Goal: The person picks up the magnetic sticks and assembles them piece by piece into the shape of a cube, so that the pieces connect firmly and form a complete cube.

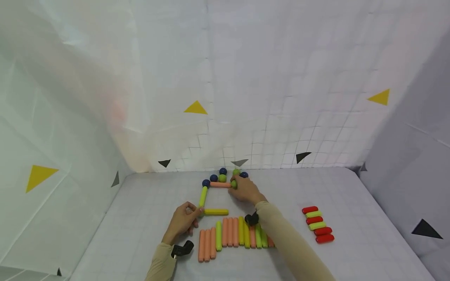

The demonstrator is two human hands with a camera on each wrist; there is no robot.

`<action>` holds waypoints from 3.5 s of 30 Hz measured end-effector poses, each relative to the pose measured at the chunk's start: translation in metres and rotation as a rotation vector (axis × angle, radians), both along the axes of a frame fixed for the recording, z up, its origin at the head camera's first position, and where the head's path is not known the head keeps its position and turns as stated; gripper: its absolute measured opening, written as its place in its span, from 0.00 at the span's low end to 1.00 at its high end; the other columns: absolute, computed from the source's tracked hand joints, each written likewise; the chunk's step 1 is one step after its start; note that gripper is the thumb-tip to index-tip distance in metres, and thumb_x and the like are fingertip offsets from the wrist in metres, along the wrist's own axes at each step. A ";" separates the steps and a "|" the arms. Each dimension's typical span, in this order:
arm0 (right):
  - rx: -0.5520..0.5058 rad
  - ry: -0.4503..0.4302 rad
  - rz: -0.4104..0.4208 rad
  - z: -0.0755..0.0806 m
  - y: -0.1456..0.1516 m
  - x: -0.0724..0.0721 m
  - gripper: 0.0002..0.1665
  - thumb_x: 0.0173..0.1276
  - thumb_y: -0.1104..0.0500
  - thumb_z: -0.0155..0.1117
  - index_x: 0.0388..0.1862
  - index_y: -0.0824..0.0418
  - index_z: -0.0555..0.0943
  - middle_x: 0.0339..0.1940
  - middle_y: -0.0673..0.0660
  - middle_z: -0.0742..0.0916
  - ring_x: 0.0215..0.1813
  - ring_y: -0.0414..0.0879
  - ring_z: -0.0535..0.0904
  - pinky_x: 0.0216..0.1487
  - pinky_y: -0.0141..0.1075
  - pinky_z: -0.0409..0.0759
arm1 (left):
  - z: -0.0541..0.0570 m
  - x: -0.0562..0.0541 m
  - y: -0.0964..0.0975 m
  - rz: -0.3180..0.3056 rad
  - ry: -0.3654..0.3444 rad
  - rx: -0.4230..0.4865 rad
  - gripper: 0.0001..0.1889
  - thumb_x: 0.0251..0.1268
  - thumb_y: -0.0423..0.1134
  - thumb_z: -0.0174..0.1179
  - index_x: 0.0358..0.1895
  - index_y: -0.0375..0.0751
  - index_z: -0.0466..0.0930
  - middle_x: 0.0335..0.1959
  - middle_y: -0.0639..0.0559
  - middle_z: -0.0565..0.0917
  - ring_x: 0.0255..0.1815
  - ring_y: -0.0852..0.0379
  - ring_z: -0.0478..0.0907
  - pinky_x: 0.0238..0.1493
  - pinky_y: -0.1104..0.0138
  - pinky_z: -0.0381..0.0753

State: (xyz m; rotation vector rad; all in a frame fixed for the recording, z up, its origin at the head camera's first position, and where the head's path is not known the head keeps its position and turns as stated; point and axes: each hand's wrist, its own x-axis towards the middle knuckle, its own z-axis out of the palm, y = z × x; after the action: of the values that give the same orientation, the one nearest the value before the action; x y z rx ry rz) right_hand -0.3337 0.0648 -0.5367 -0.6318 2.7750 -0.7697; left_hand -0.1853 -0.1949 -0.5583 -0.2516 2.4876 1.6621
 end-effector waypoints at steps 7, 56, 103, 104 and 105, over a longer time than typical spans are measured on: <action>-0.050 -0.015 0.023 -0.003 -0.008 -0.001 0.18 0.78 0.52 0.68 0.61 0.56 0.79 0.20 0.49 0.83 0.20 0.43 0.78 0.26 0.35 0.75 | -0.001 -0.001 -0.001 -0.014 0.025 0.006 0.24 0.74 0.57 0.66 0.49 0.38 0.75 0.17 0.52 0.84 0.08 0.62 0.71 0.12 0.71 0.70; 0.104 -0.127 0.125 0.028 -0.039 0.136 0.19 0.72 0.41 0.72 0.29 0.53 0.87 0.18 0.45 0.82 0.21 0.40 0.76 0.26 0.36 0.74 | -0.003 -0.002 -0.006 -0.003 0.001 -0.030 0.26 0.73 0.61 0.65 0.51 0.40 0.75 0.18 0.52 0.84 0.09 0.60 0.72 0.13 0.71 0.68; -0.127 -0.146 0.024 0.057 -0.016 0.121 0.20 0.67 0.47 0.72 0.18 0.55 0.83 0.13 0.45 0.77 0.17 0.39 0.71 0.20 0.31 0.63 | -0.003 0.001 -0.002 -0.016 0.004 0.004 0.26 0.73 0.60 0.66 0.51 0.39 0.75 0.18 0.52 0.85 0.09 0.61 0.73 0.12 0.70 0.69; -0.157 -0.152 0.004 0.058 -0.010 0.114 0.20 0.68 0.48 0.71 0.19 0.57 0.85 0.14 0.46 0.81 0.18 0.41 0.75 0.20 0.31 0.66 | -0.003 0.001 -0.002 -0.020 0.007 0.004 0.26 0.73 0.60 0.66 0.51 0.39 0.75 0.18 0.52 0.85 0.09 0.62 0.73 0.11 0.70 0.69; -0.186 -0.165 -0.019 0.057 -0.004 0.107 0.20 0.70 0.48 0.70 0.20 0.58 0.86 0.16 0.47 0.83 0.19 0.43 0.78 0.21 0.32 0.67 | -0.004 0.000 -0.002 -0.025 0.013 0.003 0.27 0.73 0.60 0.65 0.51 0.38 0.75 0.18 0.52 0.85 0.08 0.62 0.73 0.11 0.70 0.69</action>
State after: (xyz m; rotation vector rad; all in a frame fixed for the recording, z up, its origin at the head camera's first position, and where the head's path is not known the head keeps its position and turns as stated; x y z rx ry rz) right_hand -0.2269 0.0610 -0.4796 -0.5460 2.5832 -1.0434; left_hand -0.1849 -0.1970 -0.5619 -0.2097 2.4865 1.6630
